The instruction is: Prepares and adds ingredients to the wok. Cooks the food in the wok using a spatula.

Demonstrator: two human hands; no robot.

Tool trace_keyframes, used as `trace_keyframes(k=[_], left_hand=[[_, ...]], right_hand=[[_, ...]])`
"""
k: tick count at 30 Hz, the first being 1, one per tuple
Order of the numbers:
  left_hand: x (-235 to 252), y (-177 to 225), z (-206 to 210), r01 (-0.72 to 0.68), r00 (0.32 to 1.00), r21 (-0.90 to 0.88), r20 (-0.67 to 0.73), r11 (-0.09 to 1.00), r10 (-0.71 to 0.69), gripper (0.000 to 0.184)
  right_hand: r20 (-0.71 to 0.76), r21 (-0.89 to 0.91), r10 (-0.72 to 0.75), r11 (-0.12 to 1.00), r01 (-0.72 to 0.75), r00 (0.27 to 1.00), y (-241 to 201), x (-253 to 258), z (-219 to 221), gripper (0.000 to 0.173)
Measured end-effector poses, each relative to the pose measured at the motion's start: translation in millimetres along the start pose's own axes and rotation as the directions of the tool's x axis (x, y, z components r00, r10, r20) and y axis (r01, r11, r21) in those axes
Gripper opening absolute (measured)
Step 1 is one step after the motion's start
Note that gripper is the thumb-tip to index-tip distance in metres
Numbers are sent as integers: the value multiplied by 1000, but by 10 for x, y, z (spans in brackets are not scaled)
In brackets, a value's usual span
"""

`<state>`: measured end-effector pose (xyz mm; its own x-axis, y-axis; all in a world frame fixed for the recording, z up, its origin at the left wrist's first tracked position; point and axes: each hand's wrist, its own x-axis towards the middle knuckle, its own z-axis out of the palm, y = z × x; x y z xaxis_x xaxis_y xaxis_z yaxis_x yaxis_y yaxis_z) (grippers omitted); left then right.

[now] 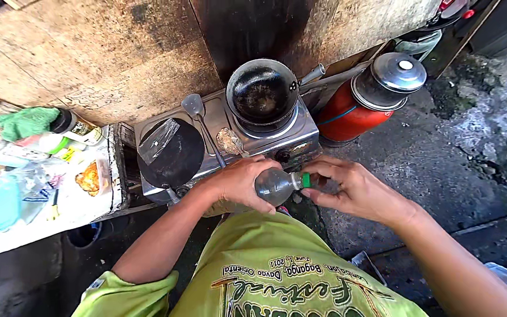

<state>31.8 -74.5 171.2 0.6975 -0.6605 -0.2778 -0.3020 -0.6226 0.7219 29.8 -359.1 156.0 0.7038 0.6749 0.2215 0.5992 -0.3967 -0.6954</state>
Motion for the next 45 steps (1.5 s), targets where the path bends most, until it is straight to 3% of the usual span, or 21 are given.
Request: trace_keyframes(k=[2, 4, 8, 10, 12, 15, 20, 26, 29, 35, 39, 42, 45], left_hand=[[97, -55, -63, 18, 999, -71, -25, 997, -19, 81], [211, -133, -172, 145, 976, -116, -148, 983, -162, 80], [566, -441, -502, 570, 741, -85, -377, 817, -556, 88], [740, -619, -637, 699, 652, -6, -407, 715, -640, 95], [893, -718, -731, 767, 610, 77, -395, 637, -687, 96], [1075, -763, -844, 826, 563, 212, -365, 522, -742, 96], [1284, -699, -1026, 857, 489, 359, -336, 370, -805, 85], [1492, -729, -1193, 855, 477, 397, -348, 334, -807, 78], [1594, -710, -1258, 857, 472, 403, -363, 321, -803, 77], [1712, -629, -1367, 867, 484, 348, -417, 358, -769, 84], [1601, -715, -1327, 832, 499, 57, -512, 552, -699, 99], [1451, -767, -1157, 630, 459, -237, -655, 739, -601, 97], [1328, -709, -917, 354, 396, -342, -788, 871, -471, 95]], right_hand=[[-73, -46, -1, 999, -2, 997, 66, -109, -106, 35], [-180, -29, 41, 998, -47, 983, 126, -207, -224, 39], [-343, 295, 227, 947, -125, 912, 249, -469, -257, 47], [-358, 486, 318, 866, -116, 878, 280, -611, -195, 49], [-367, 589, 348, 805, -74, 862, 319, -752, -130, 49], [-399, 662, 367, 749, -13, 840, 362, -930, -80, 44], [-407, 701, 470, 710, -62, 783, 429, -1208, -69, 41], [-436, 695, 579, 703, -152, 689, 477, -1393, -48, 39], [-438, 696, 592, 699, -161, 677, 491, -1438, -57, 39], [-453, 679, 581, 716, -161, 677, 497, -1456, -92, 40], [-449, 674, 565, 722, -153, 692, 501, -1373, -140, 38], [-441, 617, 495, 773, -148, 749, 519, -1164, -285, 38], [-438, 495, 364, 861, -118, 822, 531, -785, -529, 42]])
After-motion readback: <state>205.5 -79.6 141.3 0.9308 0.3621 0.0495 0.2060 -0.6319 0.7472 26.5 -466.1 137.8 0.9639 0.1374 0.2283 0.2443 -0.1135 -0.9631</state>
